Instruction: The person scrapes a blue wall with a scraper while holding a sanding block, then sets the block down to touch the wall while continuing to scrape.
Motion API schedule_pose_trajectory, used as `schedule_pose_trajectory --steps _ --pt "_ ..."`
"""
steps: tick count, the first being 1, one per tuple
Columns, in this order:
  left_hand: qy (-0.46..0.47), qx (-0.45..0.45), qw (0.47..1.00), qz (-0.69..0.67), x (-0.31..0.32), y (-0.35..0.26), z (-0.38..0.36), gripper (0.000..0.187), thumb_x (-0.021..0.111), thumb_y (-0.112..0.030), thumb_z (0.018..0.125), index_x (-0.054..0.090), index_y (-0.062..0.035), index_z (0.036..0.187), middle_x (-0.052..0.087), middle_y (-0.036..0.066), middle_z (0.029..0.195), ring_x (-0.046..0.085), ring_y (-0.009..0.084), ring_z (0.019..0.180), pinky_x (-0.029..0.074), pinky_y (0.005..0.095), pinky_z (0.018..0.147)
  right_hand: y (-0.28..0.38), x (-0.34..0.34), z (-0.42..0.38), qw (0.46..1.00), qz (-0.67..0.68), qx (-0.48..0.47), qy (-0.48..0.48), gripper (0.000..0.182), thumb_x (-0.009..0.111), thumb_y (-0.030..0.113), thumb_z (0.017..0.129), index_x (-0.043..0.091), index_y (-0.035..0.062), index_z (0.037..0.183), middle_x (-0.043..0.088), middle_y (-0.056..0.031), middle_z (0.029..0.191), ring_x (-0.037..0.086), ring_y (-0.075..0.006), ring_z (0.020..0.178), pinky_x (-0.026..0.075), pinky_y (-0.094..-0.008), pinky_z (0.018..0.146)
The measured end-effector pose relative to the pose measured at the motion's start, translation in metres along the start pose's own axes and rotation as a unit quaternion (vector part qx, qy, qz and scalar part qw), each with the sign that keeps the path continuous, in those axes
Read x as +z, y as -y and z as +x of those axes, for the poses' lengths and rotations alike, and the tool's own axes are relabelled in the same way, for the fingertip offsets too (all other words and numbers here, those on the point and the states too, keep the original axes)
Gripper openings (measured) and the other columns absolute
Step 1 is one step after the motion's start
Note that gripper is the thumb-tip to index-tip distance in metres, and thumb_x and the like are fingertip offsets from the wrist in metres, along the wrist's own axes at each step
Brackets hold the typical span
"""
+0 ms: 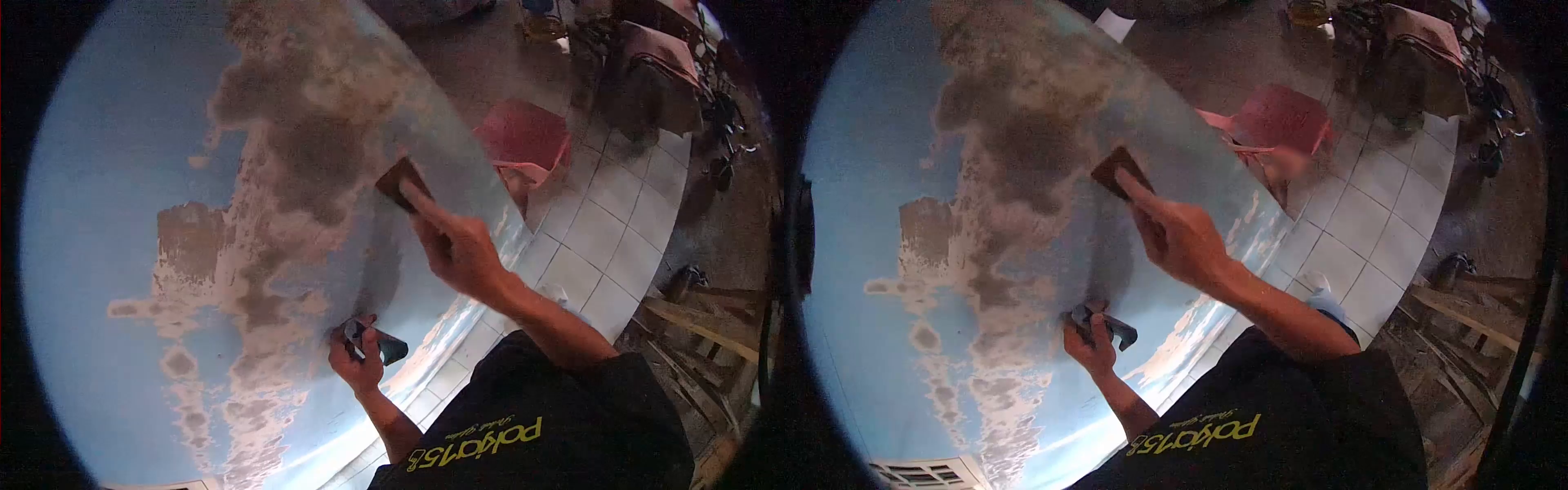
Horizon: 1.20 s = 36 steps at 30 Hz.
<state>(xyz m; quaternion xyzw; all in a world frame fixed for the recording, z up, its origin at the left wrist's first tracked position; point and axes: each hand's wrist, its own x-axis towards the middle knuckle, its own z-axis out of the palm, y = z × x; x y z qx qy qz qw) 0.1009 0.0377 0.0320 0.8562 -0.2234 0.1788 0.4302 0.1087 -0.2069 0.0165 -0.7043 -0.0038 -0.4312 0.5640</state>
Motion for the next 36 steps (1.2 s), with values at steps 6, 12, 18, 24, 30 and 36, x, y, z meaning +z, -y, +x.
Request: schedule_pose_trajectory --steps 6,12,18,24,30,36 --pt "0.005 0.026 1.0 -0.002 -0.001 0.004 0.002 0.026 0.066 -0.026 0.086 0.064 -0.0011 0.092 0.071 0.008 0.083 0.063 0.0118 0.071 0.049 0.0275 0.066 0.013 -0.003 0.001 0.998 0.0 0.056 0.018 0.047 0.054 0.014 0.096 0.042 0.0141 0.141 0.063 -0.0152 0.068 0.058 -0.0173 0.053 0.047 -0.0318 0.049" --pt "0.003 0.022 1.0 0.006 -0.001 -0.004 0.0 0.023 0.065 -0.023 0.087 0.064 -0.0008 0.092 0.071 0.009 0.084 0.062 0.0117 0.069 0.048 0.0255 0.065 0.008 -0.007 0.012 0.999 -0.008 0.047 0.015 0.051 0.054 0.016 0.095 0.038 0.0177 0.143 0.064 -0.0187 0.071 0.064 -0.0306 0.057 0.049 -0.0367 0.051" --pt "0.021 0.002 1.0 -0.013 -0.001 -0.005 0.0 0.023 0.066 -0.024 0.087 0.064 -0.0014 0.093 0.07 0.009 0.083 0.062 0.0122 0.068 0.048 0.0256 0.065 0.01 -0.012 0.003 0.996 -0.009 0.069 0.052 0.053 0.055 0.017 0.095 0.036 0.0181 0.145 0.065 -0.0179 0.072 0.065 -0.0241 0.056 0.05 -0.0356 0.051" --pt "0.002 0.055 0.997 0.057 -0.003 0.011 0.001 0.023 0.067 -0.024 0.086 0.065 -0.0019 0.091 0.07 0.008 0.083 0.063 0.0138 0.07 0.049 0.0266 0.065 0.01 -0.003 -0.001 0.998 0.003 0.055 0.02 0.048 0.055 0.013 0.096 0.042 0.015 0.142 0.058 -0.01 0.061 0.048 -0.0081 0.049 0.043 -0.0261 0.047" --pt "-0.002 0.036 0.999 0.009 -0.004 0.001 -0.001 0.021 0.067 -0.021 0.086 0.063 -0.0007 0.092 0.07 0.009 0.086 0.063 0.0142 0.071 0.049 0.0269 0.067 0.014 -0.005 0.01 0.998 0.011 0.054 0.01 0.05 0.054 0.014 0.095 0.039 0.0168 0.143 0.064 -0.0185 0.069 0.064 -0.0253 0.054 0.049 -0.036 0.05" --pt "-0.004 0.017 1.0 -0.016 0.001 -0.003 0.0 0.021 0.067 -0.02 0.086 0.062 -0.0004 0.092 0.07 0.009 0.085 0.062 0.0132 0.07 0.049 0.0264 0.067 0.016 -0.009 0.029 0.999 -0.01 0.032 0.005 0.048 0.053 0.015 0.096 0.041 0.0138 0.142 0.061 -0.0174 0.068 0.058 -0.0183 0.056 0.047 -0.0315 0.05"
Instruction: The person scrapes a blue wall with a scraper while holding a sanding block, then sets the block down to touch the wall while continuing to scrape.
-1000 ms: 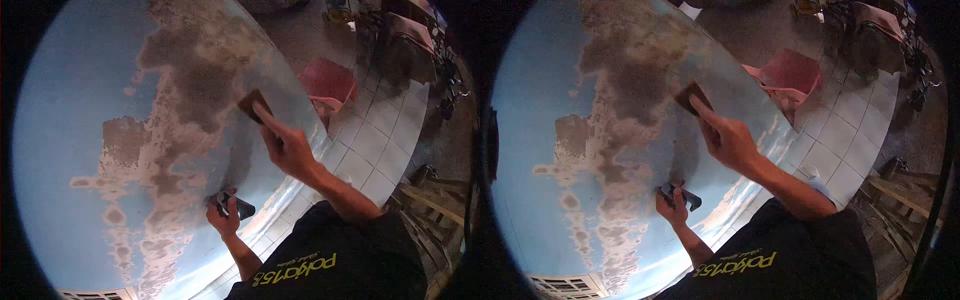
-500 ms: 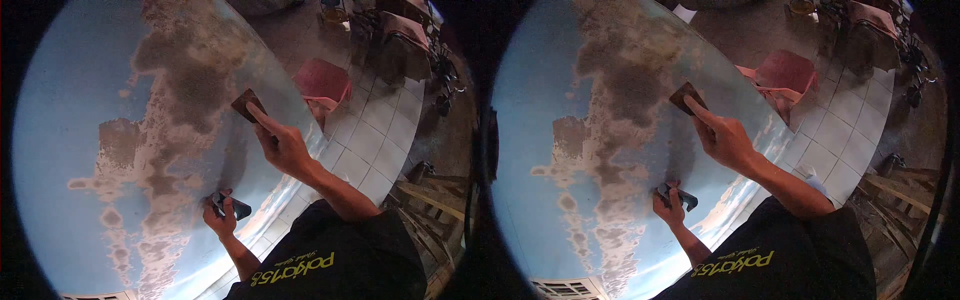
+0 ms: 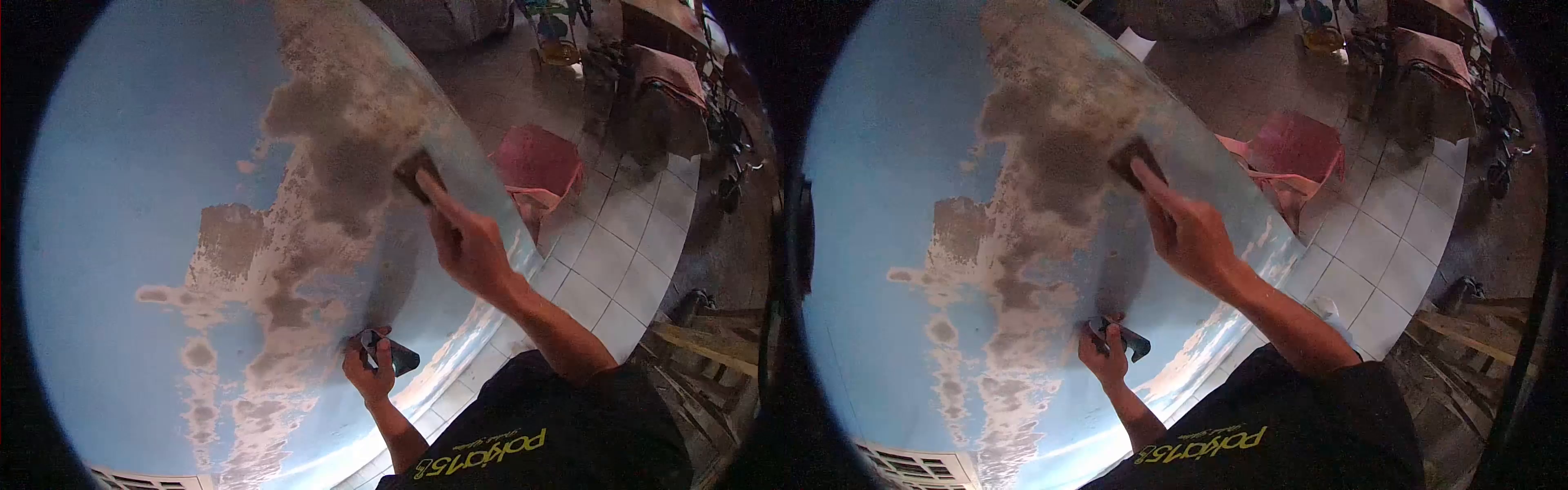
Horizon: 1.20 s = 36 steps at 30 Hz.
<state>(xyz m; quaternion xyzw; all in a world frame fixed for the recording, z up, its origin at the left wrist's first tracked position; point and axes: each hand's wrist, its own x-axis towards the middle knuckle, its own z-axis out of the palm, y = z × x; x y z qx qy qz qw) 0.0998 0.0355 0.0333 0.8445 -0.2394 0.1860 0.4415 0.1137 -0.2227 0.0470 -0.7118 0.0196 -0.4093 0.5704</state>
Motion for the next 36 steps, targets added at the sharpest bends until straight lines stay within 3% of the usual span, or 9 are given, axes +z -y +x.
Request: schedule_pose_trajectory --steps 2,4,10,14,19,23,26,28,36 --pt "0.0 -0.003 1.0 -0.013 -0.001 0.003 -0.001 0.02 0.067 -0.02 0.086 0.062 -0.0014 0.092 0.071 0.008 0.085 0.063 0.0131 0.07 0.049 0.0265 0.068 0.002 0.002 0.002 0.999 0.023 -0.002 -0.032 0.046 0.053 0.014 0.097 0.042 0.0131 0.142 0.059 -0.0135 0.066 0.05 -0.0082 0.055 0.044 -0.0264 0.05" --pt "0.01 0.004 1.0 0.021 -0.006 -0.005 0.0 0.019 0.067 -0.02 0.086 0.062 -0.0018 0.092 0.071 0.008 0.085 0.064 0.014 0.071 0.049 0.0267 0.068 -0.009 0.004 -0.013 1.0 -0.005 -0.018 -0.014 0.049 0.052 0.015 0.096 0.039 0.0142 0.143 0.063 -0.022 0.07 0.065 -0.0273 0.057 0.049 -0.0353 0.05" --pt "0.011 -0.002 1.0 0.024 -0.003 0.001 0.0 0.019 0.068 -0.018 0.084 0.064 -0.0022 0.092 0.071 0.009 0.085 0.066 0.0171 0.074 0.05 0.028 0.068 0.008 -0.009 0.006 0.997 0.021 0.072 0.022 0.048 0.053 0.013 0.095 0.041 0.0143 0.142 0.063 -0.0237 0.073 0.066 -0.0337 0.061 0.048 -0.0354 0.052" --pt "-0.017 0.001 0.999 0.04 -0.002 0.008 -0.003 0.021 0.07 -0.019 0.083 0.064 -0.0013 0.094 0.071 0.009 0.086 0.066 0.0181 0.075 0.05 0.0289 0.068 -0.012 0.001 -0.013 0.998 -0.014 -0.042 -0.033 0.051 0.052 0.012 0.095 0.038 0.0144 0.143 0.064 -0.0236 0.073 0.066 -0.0328 0.061 0.049 -0.0359 0.053" --pt "0.001 -0.01 1.0 0.011 -0.005 -0.002 -0.002 0.023 0.069 -0.02 0.084 0.064 -0.0007 0.094 0.07 0.011 0.088 0.065 0.0176 0.072 0.05 0.0293 0.067 0.009 -0.007 0.01 0.995 0.053 0.084 -0.006 0.051 0.052 0.012 0.095 0.037 0.0142 0.144 0.063 -0.0263 0.077 0.067 -0.0297 0.062 0.049 -0.0369 0.054" --pt "-0.009 0.025 1.0 -0.009 -0.001 -0.001 0.003 0.022 0.068 -0.016 0.084 0.064 0.0005 0.097 0.07 0.012 0.089 0.065 0.0174 0.075 0.051 0.0288 0.066 0.0 0.008 -0.003 0.99 -0.012 -0.104 -0.097 0.051 0.05 0.014 0.097 0.035 0.0162 0.145 0.064 -0.0237 0.075 0.066 -0.027 0.059 0.05 -0.0356 0.054" --pt "0.048 -0.034 0.997 0.054 -0.012 -0.007 -0.002 0.022 0.067 -0.014 0.083 0.063 0.0006 0.1 0.07 0.012 0.09 0.065 0.0176 0.078 0.051 0.0292 0.068 0.022 0.002 -0.001 0.997 0.029 0.062 -0.025 0.052 0.048 0.017 0.099 0.03 0.0163 0.147 0.061 -0.0149 0.066 0.06 -0.0198 0.052 0.05 -0.0333 0.05" --pt "0.044 -0.055 0.997 -0.018 -0.011 -0.005 -0.001 0.019 0.066 -0.012 0.083 0.063 -0.0008 0.099 0.07 0.012 0.09 0.065 0.017 0.08 0.051 0.0289 0.069 0.046 -0.007 0.007 0.949 0.199 0.237 0.05 0.053 0.045 0.019 0.1 0.025 0.0152 0.149 0.054 -0.0064 0.059 0.053 -0.0123 0.046 0.047 -0.0308 0.043" --pt "0.071 0.012 0.997 -0.006 -0.017 0.008 -0.002 0.021 0.064 -0.011 0.084 0.063 -0.002 0.102 0.07 0.012 0.091 0.065 0.0205 0.083 0.05 0.0324 0.075 0.061 0.002 0.003 0.933 0.267 0.241 0.029 0.053 0.038 0.022 0.102 0.019 0.0104 0.15 0.048 -0.0001 0.056 0.046 -0.0082 0.039 0.042 -0.0275 0.035"
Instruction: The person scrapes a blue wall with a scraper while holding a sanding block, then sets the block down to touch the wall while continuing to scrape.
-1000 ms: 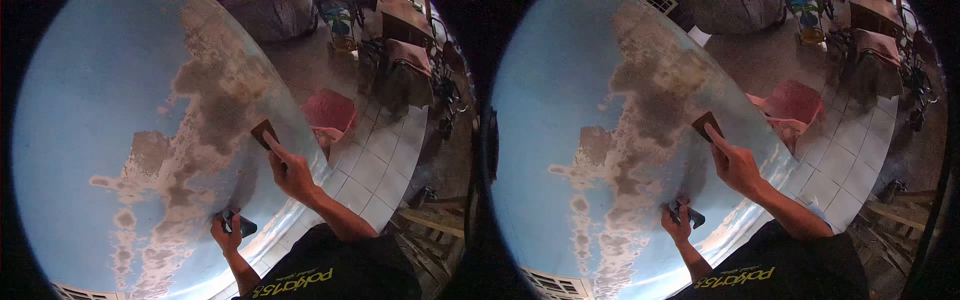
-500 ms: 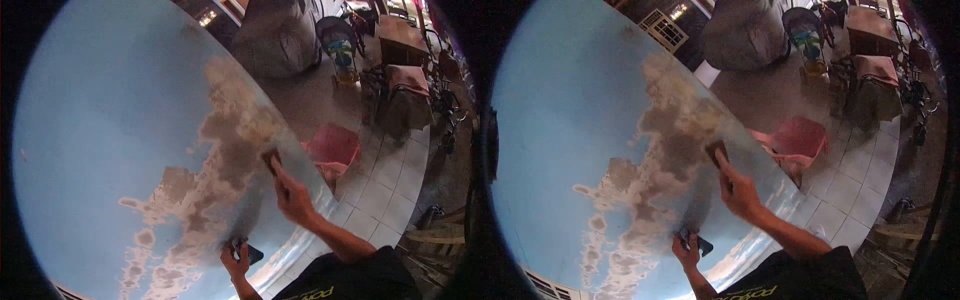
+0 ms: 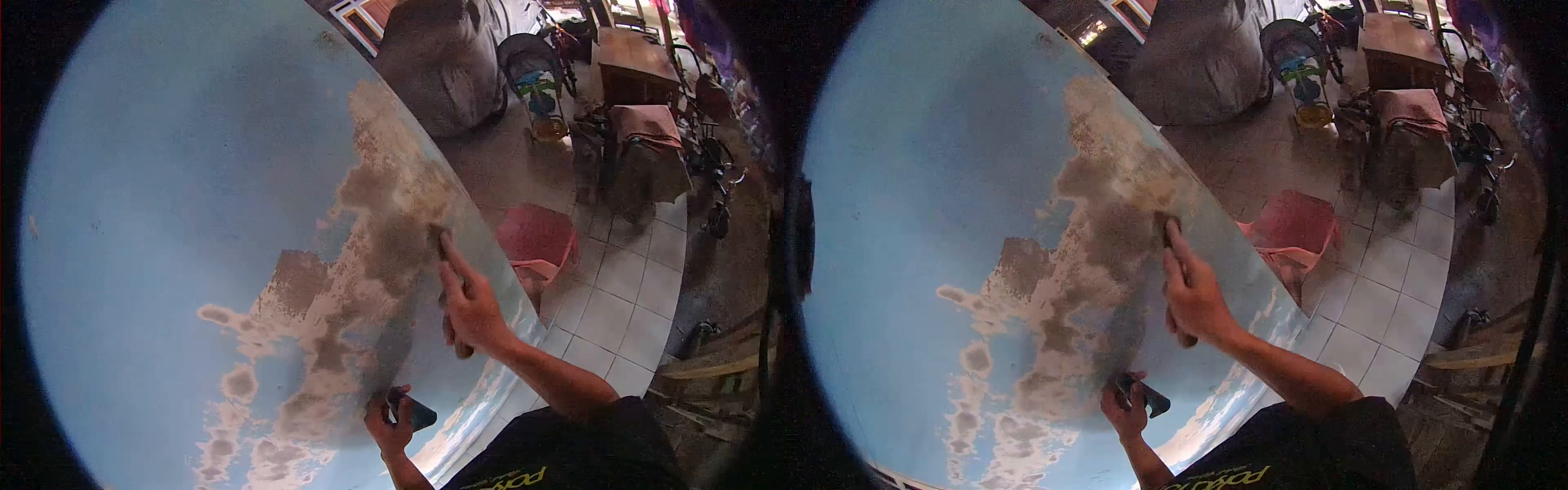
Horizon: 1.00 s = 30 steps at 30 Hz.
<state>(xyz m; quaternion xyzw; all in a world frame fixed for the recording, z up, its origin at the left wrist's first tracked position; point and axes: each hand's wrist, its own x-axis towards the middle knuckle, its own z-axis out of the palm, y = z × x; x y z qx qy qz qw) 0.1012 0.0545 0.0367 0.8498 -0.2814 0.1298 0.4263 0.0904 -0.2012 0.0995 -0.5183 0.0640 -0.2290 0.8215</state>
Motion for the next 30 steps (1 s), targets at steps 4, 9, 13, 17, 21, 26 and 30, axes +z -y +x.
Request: schedule_pose_trajectory --steps 4,9,13,17,21,26,30 --pt "-0.008 0.012 1.0 -0.02 0.001 -0.008 0.002 0.019 0.066 -0.016 0.083 0.065 -0.0025 0.096 0.07 0.012 0.089 0.065 0.0221 0.082 0.049 0.0338 0.077 0.007 0.007 -0.006 0.998 0.054 0.024 0.004 0.053 0.038 0.022 0.102 0.019 0.0097 0.15 0.047 0.0003 0.055 0.047 -0.0099 0.037 0.041 -0.0276 0.034" --pt "0.006 -0.004 0.999 -0.049 -0.003 0.005 0.0 0.02 0.067 -0.021 0.082 0.067 -0.0025 0.091 0.069 0.01 0.087 0.064 0.0216 0.082 0.049 0.033 0.077 0.005 0.019 -0.006 0.996 0.086 0.014 -0.017 0.053 0.038 0.023 0.102 0.019 0.0103 0.15 0.047 0.0001 0.053 0.048 -0.0109 0.037 0.041 -0.0282 0.033" --pt "0.009 -0.015 0.998 -0.067 -0.004 0.005 -0.003 0.023 0.068 -0.025 0.082 0.068 -0.0035 0.091 0.069 0.009 0.088 0.064 0.0217 0.082 0.048 0.0334 0.077 0.013 0.016 0.008 0.99 0.108 0.043 -0.083 0.052 0.039 0.023 0.102 0.021 0.01 0.149 0.046 -0.0002 0.054 0.047 -0.0117 0.036 0.04 -0.0282 0.033" --pt "0.012 0.056 0.994 -0.089 -0.002 0.019 -0.001 0.022 0.067 -0.024 0.082 0.068 -0.0045 0.092 0.069 0.009 0.089 0.064 0.0218 0.082 0.048 0.0335 0.077 0.009 0.018 -0.003 0.996 0.084 0.026 -0.019 0.053 0.04 0.025 0.101 0.022 0.0095 0.149 0.047 -0.0006 0.057 0.047 -0.012 0.036 0.041 -0.0285 0.033" --pt "0.042 0.009 0.993 -0.108 -0.008 0.023 -0.006 0.021 0.068 -0.02 0.081 0.067 -0.0037 0.093 0.069 0.009 0.089 0.064 0.0212 0.081 0.049 0.0322 0.076 0.01 0.017 -0.003 0.995 0.058 0.046 -0.071 0.054 0.041 0.028 0.101 0.024 0.0088 0.148 0.048 -0.0009 0.056 0.048 -0.012 0.037 0.041 -0.029 0.033" --pt "0.023 0.047 0.993 -0.103 -0.005 0.009 -0.003 0.021 0.07 -0.021 0.081 0.066 -0.0039 0.092 0.069 0.009 0.089 0.065 0.0211 0.08 0.049 0.0314 0.076 0.005 0.015 0.002 0.995 0.028 0.046 -0.086 0.053 0.041 0.028 0.101 0.025 0.0097 0.148 0.047 -0.0006 0.055 0.047 -0.0118 0.037 0.04 -0.0294 0.033" --pt "0.014 0.062 0.993 -0.097 -0.004 0.013 0.003 0.022 0.069 -0.025 0.083 0.065 -0.0047 0.092 0.07 0.009 0.088 0.065 0.021 0.077 0.049 0.0316 0.075 0.016 0.016 -0.002 0.995 0.08 0.048 -0.046 0.052 0.039 0.026 0.101 0.024 0.0107 0.149 0.047 -0.0015 0.054 0.046 -0.0115 0.037 0.041 -0.0294 0.033"
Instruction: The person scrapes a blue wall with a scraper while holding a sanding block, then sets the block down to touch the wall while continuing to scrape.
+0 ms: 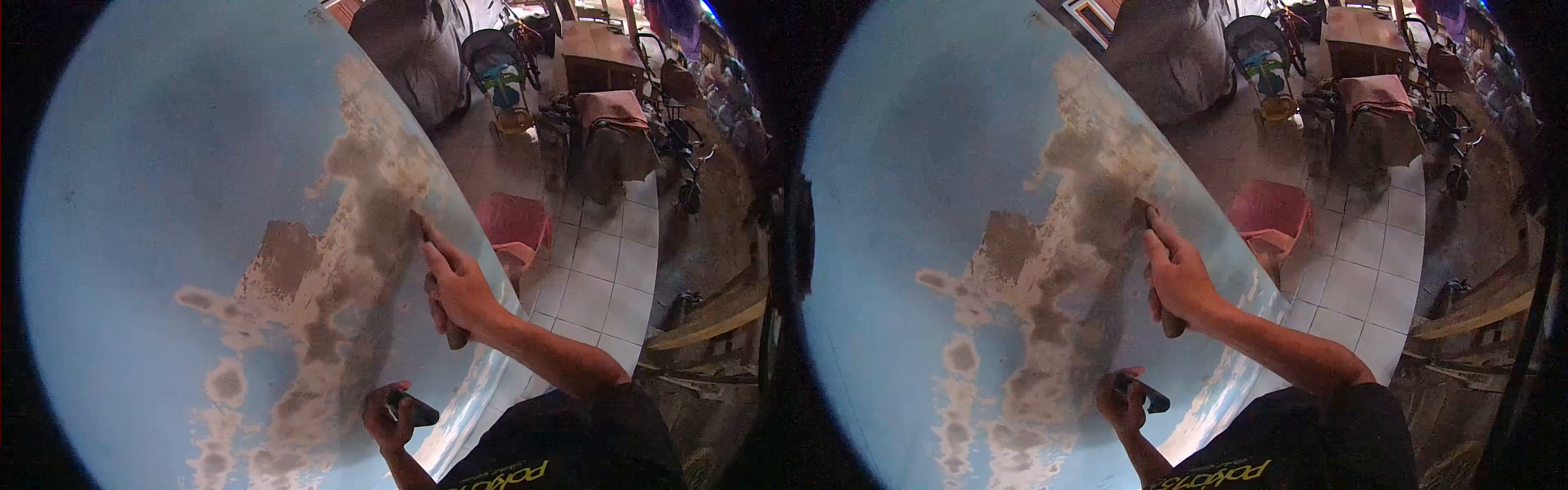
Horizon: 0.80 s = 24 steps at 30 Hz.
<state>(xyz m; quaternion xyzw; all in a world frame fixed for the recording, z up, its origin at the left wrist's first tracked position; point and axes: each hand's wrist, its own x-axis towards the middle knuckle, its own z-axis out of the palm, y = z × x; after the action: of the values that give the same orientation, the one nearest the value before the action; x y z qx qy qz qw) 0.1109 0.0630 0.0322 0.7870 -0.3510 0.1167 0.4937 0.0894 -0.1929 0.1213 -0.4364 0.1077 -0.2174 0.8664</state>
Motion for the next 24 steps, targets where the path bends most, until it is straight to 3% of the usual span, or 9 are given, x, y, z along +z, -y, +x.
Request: schedule_pose_trajectory --steps 1,5,7,10,14,16,19,24 --pt "0.002 0.024 0.999 0.028 0.001 0.001 0.0 0.024 0.069 -0.026 0.084 0.064 -0.0045 0.092 0.07 0.009 0.087 0.065 0.0207 0.076 0.049 0.0316 0.075 0.0 -0.001 -0.002 1.0 -0.009 0.014 0.01 0.052 0.039 0.025 0.101 0.024 0.0107 0.149 0.047 -0.0017 0.052 0.046 -0.0115 0.037 0.041 -0.0292 0.034" --pt "0.003 -0.028 1.0 0.003 0.0 -0.005 -0.001 0.025 0.068 -0.028 0.085 0.064 -0.0042 0.093 0.07 0.009 0.087 0.064 0.0205 0.076 0.048 0.0324 0.075 0.004 0.003 -0.001 1.0 0.014 0.017 -0.006 0.052 0.039 0.026 0.101 0.023 0.0109 0.149 0.047 -0.0021 0.053 0.046 -0.0116 0.037 0.041 -0.0291 0.034" --pt "-0.006 0.051 0.998 0.044 0.002 -0.003 0.002 0.027 0.068 -0.029 0.085 0.064 -0.0038 0.094 0.07 0.01 0.087 0.064 0.0204 0.077 0.048 0.0324 0.074 0.007 0.012 -0.01 0.999 0.033 0.026 0.023 0.051 0.04 0.028 0.102 0.026 0.013 0.148 0.043 0.0036 0.058 0.042 -0.0075 0.037 0.04 -0.0264 0.033" --pt "-0.017 -0.039 0.999 -0.01 0.003 -0.011 -0.001 0.028 0.069 -0.03 0.084 0.064 -0.0046 0.094 0.069 0.01 0.087 0.064 0.021 0.077 0.047 0.0325 0.075 0.004 0.005 0.006 0.998 0.051 0.017 -0.026 0.051 0.041 0.028 0.101 0.026 0.0128 0.148 0.044 0.003 0.059 0.042 -0.0081 0.038 0.04 -0.0267 0.033" --pt "-0.014 0.028 0.999 0.034 0.005 -0.004 0.001 0.03 0.07 -0.032 0.084 0.064 -0.0047 0.094 0.069 0.009 0.086 0.063 0.0215 0.077 0.047 0.0323 0.075 0.002 0.012 0.002 0.999 0.03 0.011 -0.016 0.053 0.04 0.028 0.101 0.023 0.0101 0.149 0.047 -0.0019 0.054 0.048 -0.0122 0.038 0.042 -0.0299 0.035" --pt "-0.039 -0.032 0.998 -0.029 0.006 -0.005 -0.004 0.027 0.069 -0.031 0.084 0.064 -0.005 0.09 0.069 0.008 0.086 0.063 0.0221 0.077 0.046 0.0328 0.077 0.006 0.008 0.009 0.996 0.059 0.005 -0.062 0.053 0.041 0.029 0.101 0.025 0.0107 0.148 0.046 -0.0011 0.054 0.049 -0.0123 0.039 0.042 -0.0301 0.035" --pt "-0.026 -0.041 0.999 0.014 0.002 0.002 -0.007 0.027 0.069 -0.031 0.084 0.064 -0.0049 0.088 0.069 0.009 0.086 0.063 0.0222 0.078 0.047 0.0324 0.076 0.003 0.008 0.003 0.999 0.034 0.004 -0.021 0.053 0.041 0.03 0.101 0.026 0.0113 0.148 0.045 -0.0002 0.054 0.047 -0.012 0.038 0.042 -0.0295 0.035" --pt "-0.015 -0.05 0.999 0.009 0.003 -0.005 -0.007 0.028 0.071 -0.031 0.084 0.063 -0.0048 0.091 0.069 0.009 0.086 0.063 0.0207 0.078 0.048 0.0324 0.075 0.0 0.006 0.006 0.999 0.033 0.009 -0.036 0.051 0.041 0.031 0.101 0.028 0.0102 0.146 0.042 0.0023 0.059 0.043 -0.0082 0.039 0.039 -0.026 0.032"
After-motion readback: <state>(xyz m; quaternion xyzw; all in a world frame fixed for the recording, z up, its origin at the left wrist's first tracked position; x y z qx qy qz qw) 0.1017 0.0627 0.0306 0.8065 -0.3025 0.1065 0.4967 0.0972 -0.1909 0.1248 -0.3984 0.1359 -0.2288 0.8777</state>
